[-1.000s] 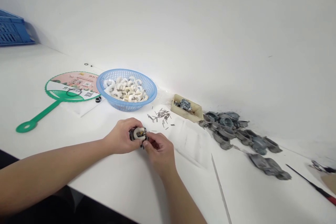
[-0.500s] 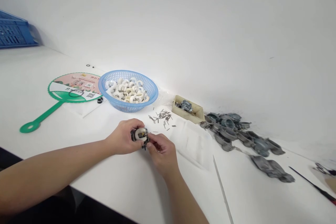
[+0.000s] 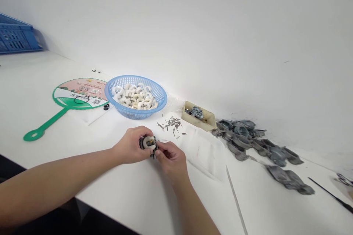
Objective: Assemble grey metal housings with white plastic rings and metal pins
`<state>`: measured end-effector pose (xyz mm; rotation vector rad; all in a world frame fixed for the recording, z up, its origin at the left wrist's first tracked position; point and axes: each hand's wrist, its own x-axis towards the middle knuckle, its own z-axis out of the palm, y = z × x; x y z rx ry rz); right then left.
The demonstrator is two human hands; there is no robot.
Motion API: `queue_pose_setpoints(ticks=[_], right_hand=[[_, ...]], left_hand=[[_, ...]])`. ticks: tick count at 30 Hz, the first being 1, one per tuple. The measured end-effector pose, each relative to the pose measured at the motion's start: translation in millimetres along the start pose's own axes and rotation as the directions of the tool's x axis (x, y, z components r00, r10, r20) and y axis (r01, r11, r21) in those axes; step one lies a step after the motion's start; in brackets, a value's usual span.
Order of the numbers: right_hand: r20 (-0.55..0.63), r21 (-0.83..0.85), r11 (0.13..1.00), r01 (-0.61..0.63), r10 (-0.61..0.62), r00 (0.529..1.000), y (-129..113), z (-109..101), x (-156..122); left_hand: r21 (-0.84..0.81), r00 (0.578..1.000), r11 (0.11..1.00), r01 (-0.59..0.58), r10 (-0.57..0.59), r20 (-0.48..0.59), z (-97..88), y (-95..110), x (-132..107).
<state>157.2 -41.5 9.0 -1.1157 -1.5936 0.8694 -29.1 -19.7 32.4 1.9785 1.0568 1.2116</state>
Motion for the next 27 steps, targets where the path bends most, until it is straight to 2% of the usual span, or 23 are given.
queue_pose_setpoints(ticks=[7, 10, 14, 21, 27], right_hand=[[-0.042, -0.007, 1.0, -0.03, 0.029, 0.999, -6.9, 3.9, -3.3], [-0.052, -0.056, 0.998, -0.019, 0.016, 0.998, -9.1, 6.1, -4.9], [-0.121, -0.168, 0.985, -0.024, 0.004, 0.993, -16.2, 11.8, -7.7], [-0.282, -0.259, 0.933, -0.248, 0.173, 0.944, -36.8, 23.4, -12.3], [-0.335, -0.321, 0.896, -0.307, 0.197, 0.922, -46.9, 29.8, -12.2]], left_hand=[[-0.036, 0.998, 0.999, 0.006, -0.004, 0.06, -3.6, -0.8, 1.4], [-0.033, 0.998, 0.999, 0.008, -0.006, 0.068, -4.1, -0.6, 2.0], [-0.036, 0.998, 0.999, 0.024, -0.022, 0.063, -3.2, 0.1, 1.8], [-0.013, 0.996, 0.996, 0.086, -0.085, 0.012, 2.0, 1.9, -0.8], [0.027, 0.996, 0.996, 0.081, -0.079, -0.045, 6.2, 4.7, -3.1]])
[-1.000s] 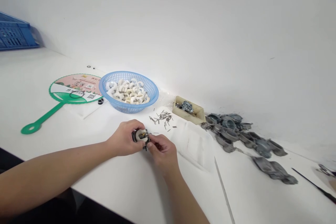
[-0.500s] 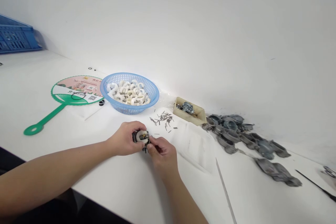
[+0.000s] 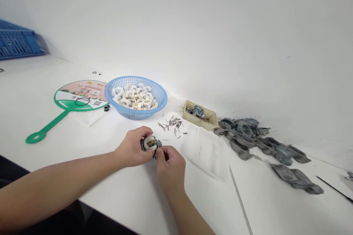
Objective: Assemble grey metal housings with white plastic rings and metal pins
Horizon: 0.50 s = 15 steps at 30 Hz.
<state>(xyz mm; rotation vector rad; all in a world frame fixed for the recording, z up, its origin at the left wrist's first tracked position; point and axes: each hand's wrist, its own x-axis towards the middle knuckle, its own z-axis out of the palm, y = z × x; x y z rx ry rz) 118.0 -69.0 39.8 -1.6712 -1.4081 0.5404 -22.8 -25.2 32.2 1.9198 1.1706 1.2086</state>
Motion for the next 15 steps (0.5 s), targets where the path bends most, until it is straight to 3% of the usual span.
queue_pose_setpoints(ticks=[15], right_hand=[[-0.017, 0.092, 0.992, -0.09, 0.092, 0.996, -3.0, 5.7, 0.5]], left_hand=[[0.021, 0.997, 0.997, -0.068, 0.069, -0.045, 3.1, 4.3, 0.0]])
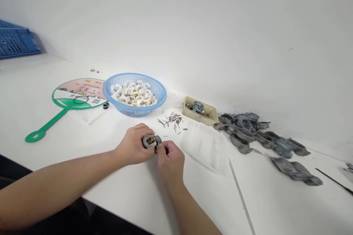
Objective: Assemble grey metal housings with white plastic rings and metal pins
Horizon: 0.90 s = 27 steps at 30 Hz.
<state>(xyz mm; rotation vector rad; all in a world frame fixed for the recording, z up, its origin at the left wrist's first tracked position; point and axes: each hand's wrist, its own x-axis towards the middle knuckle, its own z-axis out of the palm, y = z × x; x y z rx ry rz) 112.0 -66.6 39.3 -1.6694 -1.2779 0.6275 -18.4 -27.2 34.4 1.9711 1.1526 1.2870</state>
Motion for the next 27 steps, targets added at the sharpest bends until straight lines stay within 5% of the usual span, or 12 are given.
queue_pose_setpoints(ticks=[11, 27], right_hand=[[0.073, 0.133, 0.991, 0.02, -0.03, 0.997, 6.4, -1.7, 8.4], [0.06, 0.121, 0.993, 0.002, -0.009, 0.998, 9.6, -2.1, 6.4]], left_hand=[[-0.002, 0.997, 0.997, 0.082, -0.082, 0.014, 0.0, 0.9, 0.4], [-0.047, 1.0, 0.999, 0.007, -0.007, 0.009, -0.8, -0.9, -1.4]])
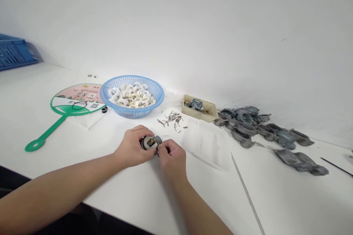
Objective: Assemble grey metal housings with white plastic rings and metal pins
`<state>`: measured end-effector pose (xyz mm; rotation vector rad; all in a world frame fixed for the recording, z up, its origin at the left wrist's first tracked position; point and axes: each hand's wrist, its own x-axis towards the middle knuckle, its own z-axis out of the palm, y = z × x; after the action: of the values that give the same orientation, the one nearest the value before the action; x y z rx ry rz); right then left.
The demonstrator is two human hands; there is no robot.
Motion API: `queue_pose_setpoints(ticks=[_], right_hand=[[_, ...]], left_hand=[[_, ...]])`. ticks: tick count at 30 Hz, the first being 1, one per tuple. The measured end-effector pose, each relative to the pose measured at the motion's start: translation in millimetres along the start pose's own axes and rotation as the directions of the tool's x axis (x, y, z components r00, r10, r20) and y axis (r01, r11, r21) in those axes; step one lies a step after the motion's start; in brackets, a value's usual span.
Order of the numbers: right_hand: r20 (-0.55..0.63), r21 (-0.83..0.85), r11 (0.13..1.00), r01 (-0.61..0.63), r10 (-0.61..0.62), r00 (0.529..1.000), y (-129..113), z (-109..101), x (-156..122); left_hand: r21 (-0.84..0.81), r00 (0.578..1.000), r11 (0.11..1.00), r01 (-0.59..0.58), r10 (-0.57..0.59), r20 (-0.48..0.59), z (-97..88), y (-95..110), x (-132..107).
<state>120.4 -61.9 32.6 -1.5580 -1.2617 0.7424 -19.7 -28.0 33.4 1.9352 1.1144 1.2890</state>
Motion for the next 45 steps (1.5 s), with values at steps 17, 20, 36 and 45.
queue_pose_setpoints(ticks=[17, 20, 36, 45], right_hand=[[0.044, 0.044, 0.999, -0.004, 0.002, 0.999, 1.0, -1.8, -0.5], [0.075, 0.102, 0.994, -0.029, 0.021, 0.997, 1.0, -2.7, -0.4], [0.002, -0.179, 0.968, 0.175, -0.178, 0.984, 9.1, -1.5, -1.8], [-0.038, -0.132, 0.984, 0.12, -0.126, 0.991, -3.8, -1.6, -5.6]], left_hand=[[0.012, 0.999, 0.999, 0.034, -0.034, 0.013, -1.7, -2.4, -0.9], [0.011, 0.998, 0.998, 0.058, -0.059, 0.01, -1.6, -3.4, -1.5], [0.012, 1.0, 0.999, 0.03, -0.03, 0.001, -0.5, -7.4, -1.6], [-0.118, 0.984, 0.978, 0.172, -0.166, 0.059, 3.1, -8.0, -2.3]])
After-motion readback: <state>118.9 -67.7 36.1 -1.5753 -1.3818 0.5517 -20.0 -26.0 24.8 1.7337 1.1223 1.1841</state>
